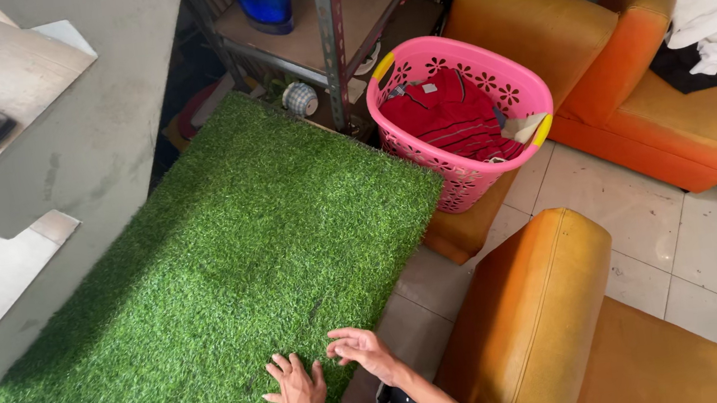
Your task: The person folds a pair of gray trousers on a green artificial turf mat, then places them on a nearby stack. Next, they retrieve a red striped shirt from a pink laundry basket, lay it flat on the mat, and fold it neatly before stacking it with the trousers.
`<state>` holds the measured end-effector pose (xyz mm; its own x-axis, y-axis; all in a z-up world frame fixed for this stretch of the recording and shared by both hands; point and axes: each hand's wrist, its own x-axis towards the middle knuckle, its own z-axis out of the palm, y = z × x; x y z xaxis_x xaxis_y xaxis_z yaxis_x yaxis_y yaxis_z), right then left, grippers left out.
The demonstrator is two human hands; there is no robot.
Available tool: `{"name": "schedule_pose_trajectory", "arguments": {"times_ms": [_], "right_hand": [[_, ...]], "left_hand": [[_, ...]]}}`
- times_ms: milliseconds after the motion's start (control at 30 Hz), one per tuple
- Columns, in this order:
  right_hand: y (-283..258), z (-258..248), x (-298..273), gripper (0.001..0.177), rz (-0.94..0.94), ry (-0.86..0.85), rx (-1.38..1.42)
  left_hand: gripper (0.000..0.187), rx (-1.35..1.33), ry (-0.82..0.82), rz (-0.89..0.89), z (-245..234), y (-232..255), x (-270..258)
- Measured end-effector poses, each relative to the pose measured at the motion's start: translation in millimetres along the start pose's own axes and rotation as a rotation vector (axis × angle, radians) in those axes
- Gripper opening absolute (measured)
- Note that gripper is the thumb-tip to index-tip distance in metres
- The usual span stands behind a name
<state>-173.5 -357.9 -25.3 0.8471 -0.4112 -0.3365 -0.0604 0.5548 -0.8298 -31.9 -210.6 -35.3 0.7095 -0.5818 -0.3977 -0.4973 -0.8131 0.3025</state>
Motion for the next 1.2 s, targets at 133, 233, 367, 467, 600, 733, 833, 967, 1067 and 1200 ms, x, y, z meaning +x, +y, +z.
{"name": "schedule_pose_trajectory", "arguments": {"times_ms": [133, 233, 367, 467, 600, 733, 833, 967, 1067, 1200], "right_hand": [[-11.6, -29.3, -3.9, 0.06, -0.018, 0.108, -0.003], [-21.6, -47.7, -10.0, 0.059, -0.059, 0.221, 0.016], [-37.2, -65.6, -11.2, 0.058, -0.041, 0.333, 0.145], [-48.0, -75.2, -3.8, 0.058, -0.025, 0.336, 0.141], [-61.6, -87.1, 10.3, 0.057, 0.035, 0.274, 0.069], [-81.9, -105.2, 24.1, 0.058, 0.11, 0.208, -0.011], [-101.6, -125.0, 37.5, 0.058, 0.152, 0.196, -0.082], [-128.7, -153.1, 60.3, 0.058, 0.135, 0.243, -0.181], [-144.4, -169.6, 71.3, 0.056, 0.081, 0.255, -0.173], [-155.9, -182.8, 80.8, 0.051, 0.077, 0.279, -0.154]], "left_hand": [[0.074, 0.178, -0.081, -0.006, 6.7, 8.5, 15.6], [0.082, 0.285, -0.077, -0.014, 16.8, 15.9, 18.4], [0.079, 0.258, 0.067, 0.024, 15.7, 22.5, 22.6], [0.065, 0.223, -0.042, -0.121, 10.1, 39.3, 32.9], [0.058, 0.136, -0.111, -0.29, -8.2, 68.9, 47.6], [0.06, 0.23, -0.124, -0.282, -40.8, 96.1, 62.7], [0.055, 0.316, -0.034, -0.162, -62.6, 117.8, 81.4], [0.043, 0.145, -0.015, 0.045, -86.0, 152.3, 119.9], [0.042, -0.22, 0.156, 0.384, -95.1, 190.7, 147.7], [0.045, -0.383, 0.064, 0.576, -103.7, 234.6, 163.3]]}}
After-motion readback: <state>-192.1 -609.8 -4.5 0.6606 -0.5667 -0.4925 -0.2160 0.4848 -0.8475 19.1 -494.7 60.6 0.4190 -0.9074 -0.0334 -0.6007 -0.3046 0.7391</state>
